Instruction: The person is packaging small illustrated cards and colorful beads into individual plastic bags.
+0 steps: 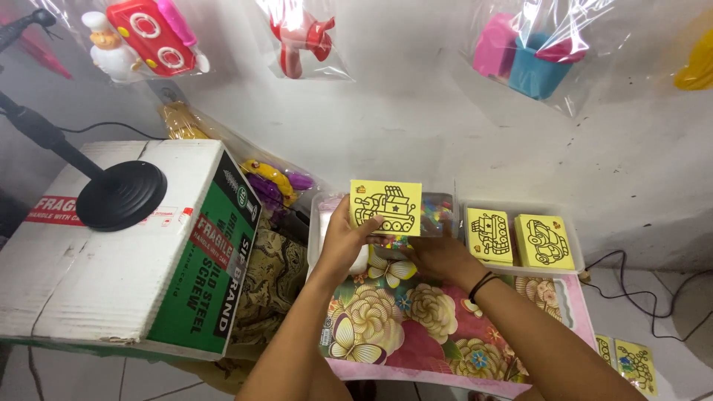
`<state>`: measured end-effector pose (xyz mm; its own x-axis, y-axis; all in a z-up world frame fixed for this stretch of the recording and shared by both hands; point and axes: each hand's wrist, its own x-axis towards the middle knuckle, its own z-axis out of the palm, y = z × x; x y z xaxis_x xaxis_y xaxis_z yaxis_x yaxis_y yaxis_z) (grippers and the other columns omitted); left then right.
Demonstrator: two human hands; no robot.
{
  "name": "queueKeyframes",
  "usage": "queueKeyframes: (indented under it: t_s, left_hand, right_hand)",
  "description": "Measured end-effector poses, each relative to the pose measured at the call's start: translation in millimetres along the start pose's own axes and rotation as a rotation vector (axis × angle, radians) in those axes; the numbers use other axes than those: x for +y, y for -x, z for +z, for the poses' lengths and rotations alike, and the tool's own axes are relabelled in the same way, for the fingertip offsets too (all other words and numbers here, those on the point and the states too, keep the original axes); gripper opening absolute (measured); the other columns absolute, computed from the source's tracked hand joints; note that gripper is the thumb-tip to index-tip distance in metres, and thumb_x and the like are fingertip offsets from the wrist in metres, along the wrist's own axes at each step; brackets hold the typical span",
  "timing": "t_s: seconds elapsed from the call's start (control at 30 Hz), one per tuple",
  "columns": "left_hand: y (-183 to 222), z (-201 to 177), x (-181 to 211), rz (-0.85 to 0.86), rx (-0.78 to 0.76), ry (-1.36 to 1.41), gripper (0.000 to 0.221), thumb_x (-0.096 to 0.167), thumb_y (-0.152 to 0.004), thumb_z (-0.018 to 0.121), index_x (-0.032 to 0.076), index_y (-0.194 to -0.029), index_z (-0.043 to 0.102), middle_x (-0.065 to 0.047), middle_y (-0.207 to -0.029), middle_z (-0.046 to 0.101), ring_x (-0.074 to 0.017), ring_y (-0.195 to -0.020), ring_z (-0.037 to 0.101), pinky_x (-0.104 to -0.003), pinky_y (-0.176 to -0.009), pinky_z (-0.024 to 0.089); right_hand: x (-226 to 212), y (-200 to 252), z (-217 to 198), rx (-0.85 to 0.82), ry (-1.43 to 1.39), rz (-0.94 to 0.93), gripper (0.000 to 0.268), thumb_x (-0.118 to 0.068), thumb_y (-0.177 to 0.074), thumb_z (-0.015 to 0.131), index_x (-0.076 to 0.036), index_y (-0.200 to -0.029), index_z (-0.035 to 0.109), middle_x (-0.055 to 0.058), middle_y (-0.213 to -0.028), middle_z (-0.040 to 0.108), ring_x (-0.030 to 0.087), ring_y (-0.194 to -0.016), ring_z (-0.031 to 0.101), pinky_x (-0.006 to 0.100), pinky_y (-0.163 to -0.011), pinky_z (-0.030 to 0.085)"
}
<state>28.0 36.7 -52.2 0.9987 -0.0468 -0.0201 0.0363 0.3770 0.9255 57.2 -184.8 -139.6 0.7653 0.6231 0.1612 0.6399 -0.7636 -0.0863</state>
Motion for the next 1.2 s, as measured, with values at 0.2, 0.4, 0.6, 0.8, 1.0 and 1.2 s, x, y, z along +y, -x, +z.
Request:
queueKeyframes:
  t_s: [0.2,0.4,0.6,0.8,1.0,1.2]
  left_hand:
    - [-2.3,-5.1,-5.6,-0.007,-0.038,-0.051,0.04,-0.006,-0.092,0.063,-0.001,-0.129,0.049,-0.027,-0.102,0.07,-0.0409,-0.073,0.075,-0.045,-0.062,0.068]
    - [-0.7,-0.6,-6.0,-0.006,-0.082,-0.034,0.038,-0.007,-0.092,0.062,0.0,-0.127,0.049,-0.026,-0.097,0.07,-0.0394,-0.072,0.075,-0.042,-0.062,0.068]
    - [5.2,11.5,-0.8,-0.006,-0.093,-0.051,0.039,-0.007,-0.091,0.063,0.0,-0.127,0.05,-0.025,-0.095,0.07,-0.0374,-0.071,0.075,-0.04,-0.062,0.068]
    - [4.8,13.4,-7.5,-0.026,-0.084,-0.108,0.042,-0.007,-0.091,0.063,0.0,-0.13,0.051,-0.029,-0.1,0.071,-0.0412,-0.074,0.075,-0.045,-0.064,0.068]
    - [2.6,19.9,-13.1,-0.046,-0.059,-0.05,0.043,-0.007,-0.091,0.063,-0.001,-0.131,0.05,-0.03,-0.105,0.07,-0.0419,-0.077,0.075,-0.046,-0.065,0.068]
    - [12.5,37.9,-13.3,-0.08,-0.002,0.022,0.042,-0.006,-0.091,0.062,-0.002,-0.131,0.048,-0.027,-0.104,0.068,-0.0408,-0.077,0.075,-0.046,-0.066,0.068]
  right_hand:
    - [37.6,3.0,21.1,0.185,0.254,-0.087,0.039,-0.038,-0.096,0.05,-0.008,-0.096,0.074,0.017,-0.083,0.07,0.039,-0.093,0.067,0.066,-0.097,0.04]
    - [40.0,22.8,-37.3,0.004,0.066,0.122,0.031,-0.034,-0.081,0.054,-0.009,-0.091,0.069,0.01,-0.087,0.072,0.028,-0.088,0.073,0.051,-0.109,0.037]
    - [49.1,45.9,-71.5,0.121,-0.499,0.321,0.022,-0.025,-0.077,0.075,-0.007,-0.091,0.072,0.017,-0.087,0.075,0.04,-0.093,0.073,0.051,-0.084,0.055]
    - [35.9,57.4,-102.2,0.288,-1.068,0.504,0.043,-0.006,-0.082,0.08,-0.003,-0.121,0.064,0.01,-0.084,0.068,0.019,-0.074,0.067,0.03,-0.065,0.057]
    - [46.0,68.2,-111.2,0.427,-1.298,0.507,0.028,-0.004,-0.084,0.077,0.005,-0.11,0.071,0.016,-0.079,0.071,0.022,-0.071,0.072,0.034,-0.068,0.062]
    - [46.4,73.5,-113.7,0.535,-1.569,0.469,0.024,-0.006,-0.084,0.071,0.007,-0.104,0.067,0.013,-0.076,0.067,0.025,-0.066,0.075,0.032,-0.063,0.061]
